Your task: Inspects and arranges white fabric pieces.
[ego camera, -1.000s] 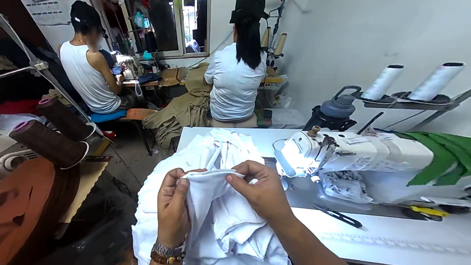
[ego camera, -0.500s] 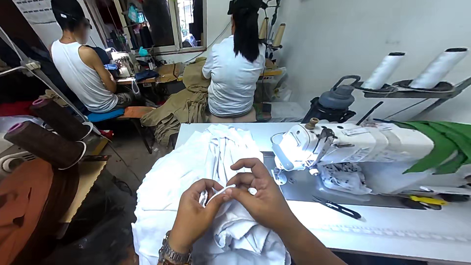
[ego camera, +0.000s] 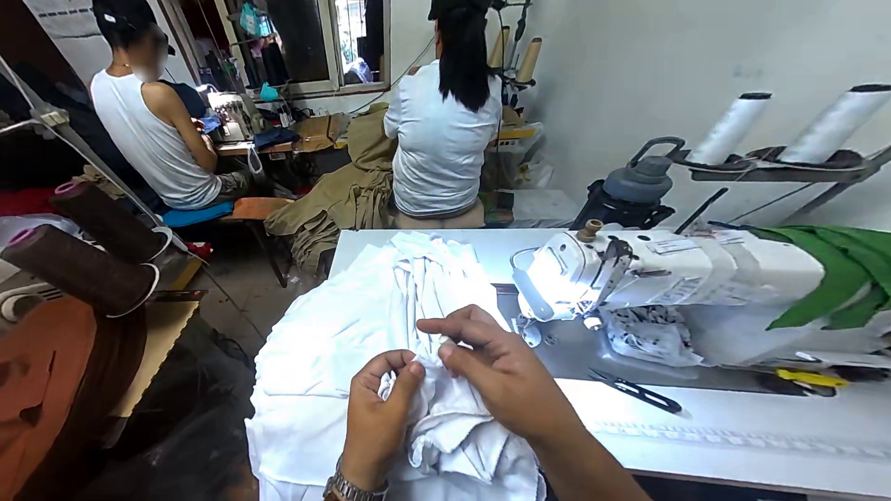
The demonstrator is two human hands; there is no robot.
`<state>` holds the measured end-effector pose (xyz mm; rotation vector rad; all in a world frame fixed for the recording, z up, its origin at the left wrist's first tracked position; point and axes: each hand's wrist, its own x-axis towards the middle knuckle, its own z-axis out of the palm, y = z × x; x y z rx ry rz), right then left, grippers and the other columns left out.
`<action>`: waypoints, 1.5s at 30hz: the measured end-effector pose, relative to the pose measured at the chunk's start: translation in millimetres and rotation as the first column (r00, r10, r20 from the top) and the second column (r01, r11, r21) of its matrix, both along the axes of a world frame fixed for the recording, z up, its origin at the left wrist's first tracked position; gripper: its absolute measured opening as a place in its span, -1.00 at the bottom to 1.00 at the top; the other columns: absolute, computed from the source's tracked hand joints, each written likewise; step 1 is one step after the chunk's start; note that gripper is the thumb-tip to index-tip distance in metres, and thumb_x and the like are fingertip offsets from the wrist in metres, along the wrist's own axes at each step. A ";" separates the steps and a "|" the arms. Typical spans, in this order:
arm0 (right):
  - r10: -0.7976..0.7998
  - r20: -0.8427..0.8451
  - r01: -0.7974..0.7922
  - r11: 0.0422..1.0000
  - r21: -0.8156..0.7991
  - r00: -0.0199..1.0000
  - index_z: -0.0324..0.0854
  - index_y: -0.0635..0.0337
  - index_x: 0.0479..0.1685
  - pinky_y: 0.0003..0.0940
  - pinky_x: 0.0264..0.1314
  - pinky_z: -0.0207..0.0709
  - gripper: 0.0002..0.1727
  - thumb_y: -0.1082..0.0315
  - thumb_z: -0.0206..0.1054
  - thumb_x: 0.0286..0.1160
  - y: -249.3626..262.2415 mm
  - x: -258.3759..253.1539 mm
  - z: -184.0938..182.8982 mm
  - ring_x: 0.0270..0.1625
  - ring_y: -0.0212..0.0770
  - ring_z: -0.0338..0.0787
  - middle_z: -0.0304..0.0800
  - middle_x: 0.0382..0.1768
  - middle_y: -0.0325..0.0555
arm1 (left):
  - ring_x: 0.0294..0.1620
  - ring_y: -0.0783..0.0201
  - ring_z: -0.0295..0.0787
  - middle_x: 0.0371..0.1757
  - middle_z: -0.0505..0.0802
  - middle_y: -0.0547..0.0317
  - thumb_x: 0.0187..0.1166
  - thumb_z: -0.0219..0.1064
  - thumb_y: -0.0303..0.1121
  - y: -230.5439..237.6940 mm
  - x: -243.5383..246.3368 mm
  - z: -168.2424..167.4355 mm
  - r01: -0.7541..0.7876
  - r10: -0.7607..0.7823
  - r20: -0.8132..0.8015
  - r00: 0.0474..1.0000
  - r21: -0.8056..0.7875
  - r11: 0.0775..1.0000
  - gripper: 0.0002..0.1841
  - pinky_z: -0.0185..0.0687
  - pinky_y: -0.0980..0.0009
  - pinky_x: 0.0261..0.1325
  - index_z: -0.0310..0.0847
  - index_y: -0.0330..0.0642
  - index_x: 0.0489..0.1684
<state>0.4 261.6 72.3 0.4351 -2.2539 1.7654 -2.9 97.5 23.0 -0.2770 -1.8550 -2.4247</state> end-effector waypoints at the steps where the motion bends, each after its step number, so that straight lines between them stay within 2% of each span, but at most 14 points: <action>1: -0.032 -0.059 0.035 0.999 0.035 0.998 0.81 -0.01 0.25 -0.56 -0.15 0.70 -0.67 0.31 0.32 0.56 -2.3 2.3 -1.8 -0.11 -0.44 0.73 0.73 -0.04 -0.34 | -0.30 0.41 0.79 -0.33 0.85 0.22 0.53 0.41 -0.37 -0.1 0.3 -0.1 -0.006 0.006 -0.010 1.000 -0.003 1.000 -0.90 0.76 0.45 -0.14 0.82 -0.18 -0.27; 5: -0.120 -0.244 0.108 0.992 -0.063 0.962 0.86 0.14 0.06 -0.56 -0.11 0.77 -0.74 0.41 0.44 0.41 -11.9 6.9 -16.9 -0.14 -0.42 0.82 0.83 -0.19 -0.29 | -0.30 0.42 0.79 -0.33 0.84 0.23 0.47 0.45 -0.39 2.3 2.0 -1.4 -0.033 0.034 -0.040 0.999 0.017 0.999 -0.93 0.76 0.48 -0.15 0.83 -0.15 -0.29; 10: -0.119 -0.267 0.082 0.986 -0.146 0.956 0.80 0.21 0.22 -0.48 0.02 0.81 -0.63 0.48 0.46 0.40 -15.5 7.6 -25.7 -0.12 -0.36 0.87 0.89 -0.09 -0.20 | -0.33 0.45 0.78 -0.36 0.85 0.24 0.45 0.47 -0.40 4.7 3.2 -3.5 -0.038 0.040 -0.051 0.998 0.027 0.999 -0.95 0.75 0.50 -0.18 0.83 -0.16 -0.31; 17: -0.142 -0.295 0.117 0.988 -0.101 0.945 0.83 0.23 0.16 -0.58 -0.09 0.79 -0.66 0.47 0.46 0.38 -20.0 5.9 -28.9 -0.20 -0.44 0.82 0.82 -0.26 -0.26 | -0.38 0.45 0.78 -0.41 0.84 0.22 0.43 0.47 -0.42 6.4 3.8 -5.4 -0.044 0.044 -0.050 0.998 0.002 0.999 -0.94 0.74 0.51 -0.23 0.83 -0.19 -0.34; 20: -0.148 -0.354 0.152 0.988 -0.016 0.923 0.85 0.24 0.09 -0.69 -0.17 0.60 -0.70 0.46 0.40 0.40 -27.1 3.1 -27.8 -0.26 -0.55 0.67 0.79 -0.33 -0.34 | -0.44 0.51 0.76 -0.45 0.85 0.28 0.37 0.42 -0.49 12.3 6.6 -7.1 -0.026 0.026 -0.056 0.998 -0.004 1.000 -0.94 0.73 0.55 -0.29 0.83 -0.19 -0.37; 22: -0.140 -0.337 0.135 0.990 -0.038 0.931 0.82 0.27 0.16 -0.67 -0.16 0.62 -0.66 0.48 0.38 0.38 -30.4 0.9 -25.2 -0.25 -0.53 0.70 0.81 -0.30 -0.31 | -0.45 0.53 0.74 -0.45 0.83 0.30 0.40 0.42 -0.49 13.4 8.3 -7.4 -0.017 0.018 -0.041 0.999 0.018 1.000 -0.95 0.71 0.57 -0.30 0.81 -0.18 -0.35; 24: -0.116 -0.280 0.073 0.984 -0.160 0.953 0.73 0.28 0.31 -0.56 -0.11 0.77 -0.59 0.50 0.44 0.43 -25.2 0.1 -21.6 -0.22 -0.44 0.82 0.85 -0.21 -0.22 | -0.42 0.50 0.75 -0.43 0.83 0.27 0.46 0.42 -0.46 11.0 8.2 -5.4 -0.021 0.022 -0.027 0.999 0.037 0.999 -0.95 0.72 0.56 -0.28 0.81 -0.19 -0.31; 27: -0.139 -0.215 0.076 0.957 -0.279 0.967 0.71 0.21 0.38 -0.50 -0.10 0.81 -0.50 0.54 0.49 0.37 -16.3 2.9 -23.3 -0.23 -0.37 0.87 0.92 -0.19 -0.20 | -0.42 0.46 0.74 -0.42 0.82 0.22 0.48 0.40 -0.45 6.8 7.0 -4.2 -0.034 0.035 -0.016 0.999 0.053 0.998 -0.93 0.72 0.54 -0.27 0.81 -0.20 -0.30; 30: -0.141 -0.203 0.092 0.968 -0.232 0.969 0.73 0.21 0.35 -0.51 -0.07 0.82 -0.54 0.51 0.47 0.39 -19.5 7.8 -31.2 -0.19 -0.37 0.88 0.88 -0.20 -0.21 | -0.40 0.47 0.76 -0.40 0.84 0.24 0.46 0.43 -0.43 8.8 6.3 -6.8 -0.045 0.045 -0.023 0.999 0.041 0.998 -0.94 0.74 0.53 -0.25 0.82 -0.18 -0.30; 33: -0.163 -0.260 0.131 0.982 -0.134 0.952 0.80 0.23 0.22 -0.65 -0.16 0.73 -0.63 0.46 0.47 0.40 -23.3 5.1 -34.0 -0.25 -0.49 0.77 0.80 -0.28 -0.28 | -0.33 0.50 0.79 -0.37 0.85 0.28 0.44 0.45 -0.43 11.6 6.5 -9.4 -0.055 0.056 -0.040 0.998 0.015 0.998 -0.95 0.75 0.54 -0.18 0.83 -0.16 -0.32; 37: -0.145 -0.277 0.140 0.989 -0.036 0.950 0.80 0.27 0.22 -0.72 -0.19 0.57 -0.62 0.44 0.39 0.40 -33.8 -1.5 -29.8 -0.27 -0.56 0.65 0.80 -0.29 -0.32 | -0.42 0.55 0.75 -0.44 0.84 0.32 0.40 0.42 -0.48 13.4 6.3 -14.0 -0.034 0.036 -0.062 0.997 0.032 0.999 -0.95 0.72 0.59 -0.27 0.81 -0.16 -0.37; 39: -0.111 -0.268 0.083 0.990 -0.116 0.957 0.76 0.28 0.28 -0.68 -0.18 0.68 -0.59 0.48 0.43 0.40 -34.3 -3.5 -27.6 -0.25 -0.52 0.74 0.80 -0.26 -0.27 | -0.43 0.57 0.72 -0.43 0.82 0.35 0.44 0.40 -0.47 12.8 7.0 -11.8 -0.030 0.031 -0.055 0.998 0.022 0.999 -0.94 0.69 0.61 -0.28 0.81 -0.13 -0.36; 42: -0.052 -0.196 -0.029 0.921 -0.389 0.979 0.68 0.16 0.42 -0.49 -0.03 0.79 -0.50 0.54 0.46 0.43 -18.9 -6.9 -22.3 -0.19 -0.40 0.85 0.91 -0.18 -0.21 | -0.35 0.49 0.74 -0.35 0.82 0.30 0.53 0.37 -0.40 6.9 6.1 -8.0 -0.057 0.058 -0.015 0.998 0.031 0.998 -0.91 0.71 0.54 -0.22 0.81 -0.11 -0.27; 45: -0.029 0.024 0.037 0.769 -0.638 0.999 0.62 0.03 0.47 -0.48 -0.10 0.74 -0.54 0.49 0.24 0.60 5.1 -3.6 -11.9 -0.24 -0.39 0.80 0.85 -0.18 -0.22 | -0.31 0.50 0.76 -0.30 0.82 0.34 0.58 0.33 -0.34 -5.8 5.1 1.0 -0.142 0.142 0.011 0.990 0.094 0.985 -0.90 0.76 0.52 -0.21 0.78 -0.01 -0.24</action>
